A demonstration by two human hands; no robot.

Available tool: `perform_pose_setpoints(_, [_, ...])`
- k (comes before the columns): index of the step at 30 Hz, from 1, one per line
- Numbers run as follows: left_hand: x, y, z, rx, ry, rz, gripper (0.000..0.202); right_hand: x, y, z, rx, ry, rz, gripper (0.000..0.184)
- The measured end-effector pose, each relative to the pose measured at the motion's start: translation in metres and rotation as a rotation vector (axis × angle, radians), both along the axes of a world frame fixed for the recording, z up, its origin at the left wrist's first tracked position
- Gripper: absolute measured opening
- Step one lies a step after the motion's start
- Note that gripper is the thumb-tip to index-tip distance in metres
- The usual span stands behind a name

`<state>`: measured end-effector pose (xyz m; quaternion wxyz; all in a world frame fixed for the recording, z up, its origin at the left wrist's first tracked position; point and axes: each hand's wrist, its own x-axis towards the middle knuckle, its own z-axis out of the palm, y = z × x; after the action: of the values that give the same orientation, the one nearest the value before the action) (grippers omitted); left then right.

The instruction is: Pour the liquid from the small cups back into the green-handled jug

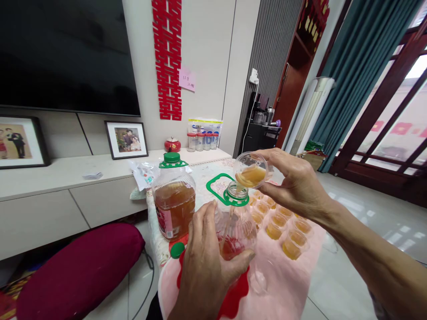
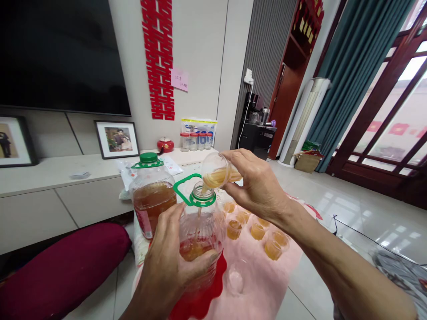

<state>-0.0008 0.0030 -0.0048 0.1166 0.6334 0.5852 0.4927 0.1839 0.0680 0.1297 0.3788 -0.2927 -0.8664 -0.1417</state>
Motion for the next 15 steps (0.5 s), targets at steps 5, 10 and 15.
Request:
perform_pose_setpoints(5, [-0.002,0.0,-0.002,0.002,0.012,-0.003,0.091,0.0,-0.001,0.001,0.018,-0.022,0.005,0.036])
perform_pose_setpoints(10, [0.001,0.001,-0.012,0.07,0.058,0.023,0.092,-0.001,-0.001,0.001,0.022,-0.033,0.001,0.037])
perform_pose_setpoints(15, [0.003,0.003,-0.016,0.089,0.048,0.064,0.094,-0.002,-0.002,0.002,0.066,-0.065,-0.018,0.037])
